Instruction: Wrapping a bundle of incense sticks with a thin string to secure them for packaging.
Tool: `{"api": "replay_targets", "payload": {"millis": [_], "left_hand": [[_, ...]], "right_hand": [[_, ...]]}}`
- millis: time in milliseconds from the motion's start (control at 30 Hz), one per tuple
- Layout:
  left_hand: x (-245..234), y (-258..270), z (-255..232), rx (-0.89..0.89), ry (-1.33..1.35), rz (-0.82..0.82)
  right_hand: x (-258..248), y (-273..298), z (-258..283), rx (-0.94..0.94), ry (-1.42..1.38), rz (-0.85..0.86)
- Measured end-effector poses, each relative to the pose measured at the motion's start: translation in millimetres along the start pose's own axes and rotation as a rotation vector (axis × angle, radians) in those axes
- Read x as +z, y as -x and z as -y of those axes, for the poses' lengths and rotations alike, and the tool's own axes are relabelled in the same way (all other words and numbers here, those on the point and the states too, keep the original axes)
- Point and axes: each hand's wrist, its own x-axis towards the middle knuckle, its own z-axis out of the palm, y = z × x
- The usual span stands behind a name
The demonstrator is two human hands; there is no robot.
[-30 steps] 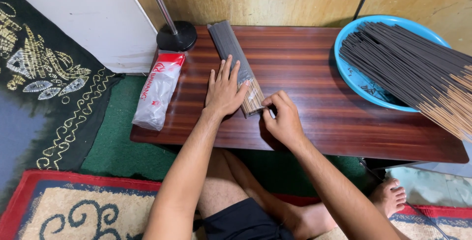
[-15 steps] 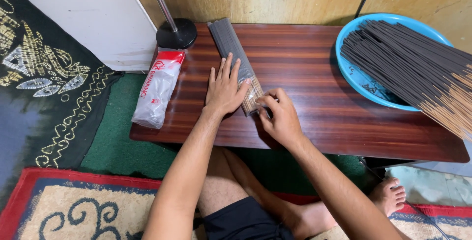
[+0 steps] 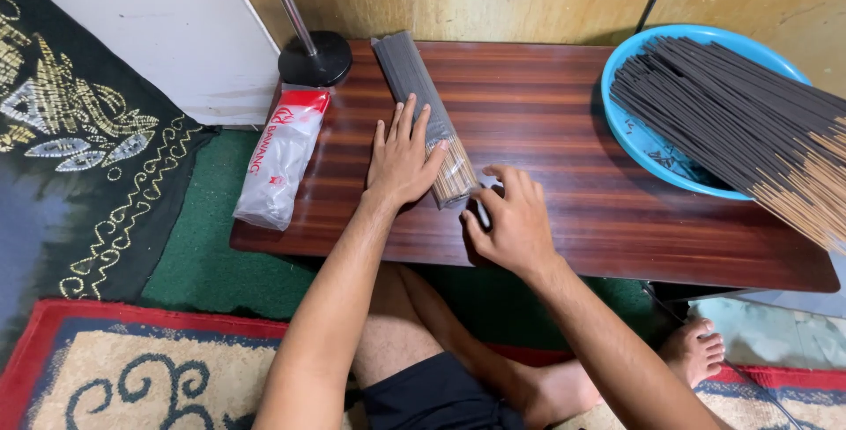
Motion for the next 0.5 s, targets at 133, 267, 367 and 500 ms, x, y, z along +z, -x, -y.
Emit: {"api": "replay_targets", "payload": {"millis": [133,267,367,500], "left_hand": [[-1.0,0.3,-0.5,-0.007,-0.004,0.001],[-0.8,1.3,-0.4,-0.001,-0.004,-0.001],[0.2,1.0,-0.4,0.006,-0.004,-0.012],[1.2,0.3,0.6,0.006,-0.002,-0.010]], "right_hand": [[1.9,0.6,1.5,-0.004,0.062,-0.014],[2.6,2.3,1.7,-0.024,0.117,-0.041],[3.8,3.1,0.5,-0.044,0.120,-0.040],[6.8,4.4,-0.7,-0.044,0.141,-0.032]]}}
